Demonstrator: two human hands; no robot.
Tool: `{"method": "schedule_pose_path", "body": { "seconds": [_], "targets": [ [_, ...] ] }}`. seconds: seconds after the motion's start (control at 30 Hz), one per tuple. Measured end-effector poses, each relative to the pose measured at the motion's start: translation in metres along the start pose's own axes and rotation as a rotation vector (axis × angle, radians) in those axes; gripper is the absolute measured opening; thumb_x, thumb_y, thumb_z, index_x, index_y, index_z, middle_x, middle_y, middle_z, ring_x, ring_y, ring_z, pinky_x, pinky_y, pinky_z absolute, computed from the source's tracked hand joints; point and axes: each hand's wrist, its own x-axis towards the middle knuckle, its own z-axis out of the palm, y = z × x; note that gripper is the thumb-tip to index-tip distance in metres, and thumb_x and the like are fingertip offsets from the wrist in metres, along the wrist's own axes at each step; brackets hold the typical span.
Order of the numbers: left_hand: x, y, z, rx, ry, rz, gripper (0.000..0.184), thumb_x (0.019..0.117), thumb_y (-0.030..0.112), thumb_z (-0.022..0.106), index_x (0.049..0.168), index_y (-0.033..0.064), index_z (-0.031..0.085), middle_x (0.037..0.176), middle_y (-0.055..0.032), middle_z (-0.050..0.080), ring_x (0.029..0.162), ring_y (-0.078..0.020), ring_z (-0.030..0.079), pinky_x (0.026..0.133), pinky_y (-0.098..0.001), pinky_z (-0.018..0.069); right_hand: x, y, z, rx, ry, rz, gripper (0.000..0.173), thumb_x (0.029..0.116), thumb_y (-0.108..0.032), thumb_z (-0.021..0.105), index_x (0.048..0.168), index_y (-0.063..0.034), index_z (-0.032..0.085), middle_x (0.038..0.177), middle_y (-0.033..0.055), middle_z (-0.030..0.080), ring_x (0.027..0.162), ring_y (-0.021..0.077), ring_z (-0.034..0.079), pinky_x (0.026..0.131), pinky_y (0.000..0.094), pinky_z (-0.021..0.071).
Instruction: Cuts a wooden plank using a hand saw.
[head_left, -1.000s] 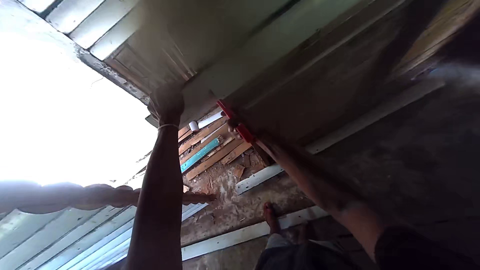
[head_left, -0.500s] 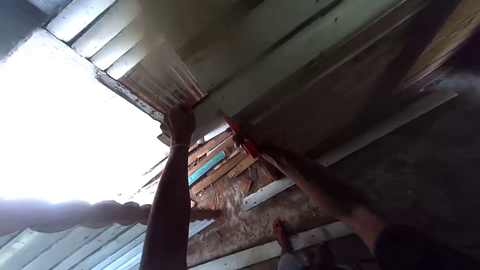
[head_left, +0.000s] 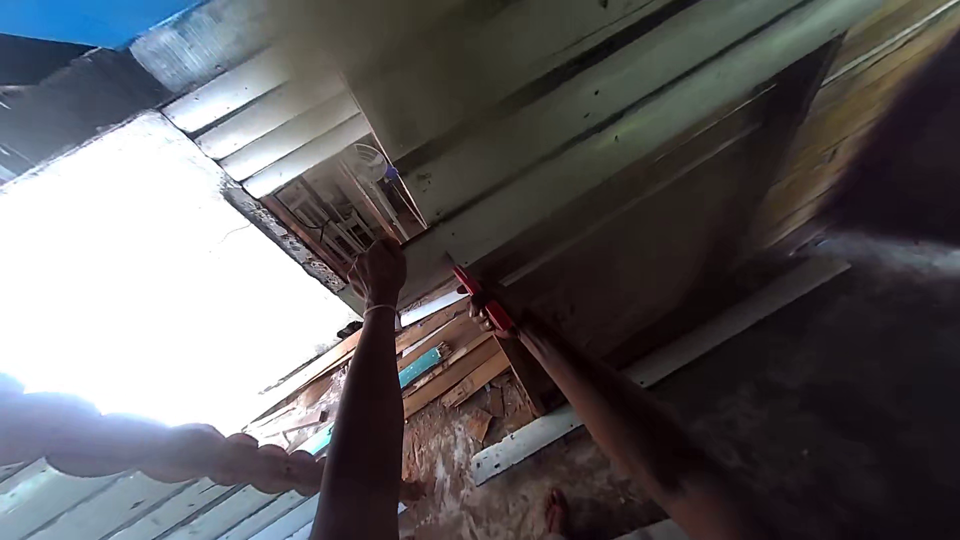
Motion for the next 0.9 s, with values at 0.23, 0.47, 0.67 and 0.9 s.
{"method": "schedule_pose_path", "body": {
  "seconds": [0.23, 0.47, 0.67, 0.9],
  "targets": [
    [0.002, -0.012, 0.007, -0.031, 0.052, 0.066, 0.065, 0.1075, 0.055, 0.020, 0.092, 0.0128, 0.067, 0.088, -0.0157, 0.072, 0.087, -0.0392, 0.071, 0.068, -0.0627, 0.0518, 0.006, 0.009, -0.009, 0.038, -0.060, -0.059, 0.042, 0.0911, -0.011, 0.055, 0.133, -0.0094, 0.048, 0.068, 0.0020, 0.058, 0.046, 0.0087, 0.056, 0.039, 0.0216, 0.0476],
    [0.001, -0.018, 0.021, -0.042, 0.260, 0.195, 0.056, 0.1078, 0.047, 0.033, 0.086, 0.0133, 0.072, 0.075, -0.0102, 0.072, 0.074, -0.0326, 0.073, 0.062, -0.0546, 0.0536, 0.001, 0.010, -0.011, 0.052, -0.136, -0.114, 0.042, 0.0868, -0.012, 0.060, 0.129, -0.0136, 0.055, 0.067, -0.0019, 0.059, 0.048, 0.0067, 0.058, 0.042, 0.0204, 0.0491],
    [0.000, -0.021, 0.027, -0.066, 0.395, 0.267, 0.053, 0.1071, 0.044, 0.038, 0.078, 0.0133, 0.069, 0.067, -0.0081, 0.068, 0.066, -0.0295, 0.070, 0.054, -0.0503, 0.0504, 0.006, 0.026, -0.024, 0.066, -0.196, -0.154, 0.038, 0.0936, -0.013, 0.056, 0.131, -0.0179, 0.057, 0.070, -0.0031, 0.060, 0.047, 0.0036, 0.056, 0.043, 0.0178, 0.0499],
    [0.000, -0.028, 0.036, -0.103, 0.493, 0.364, 0.047, 0.1038, 0.043, 0.046, 0.076, 0.0126, 0.068, 0.065, -0.0050, 0.065, 0.061, -0.0244, 0.068, 0.053, -0.0455, 0.0504, 0.003, 0.025, -0.026, 0.044, -0.186, -0.153, 0.036, 0.0947, -0.017, 0.053, 0.131, -0.0182, 0.056, 0.073, -0.0007, 0.062, 0.047, 0.0050, 0.055, 0.042, 0.0185, 0.0480]
  ]
}}
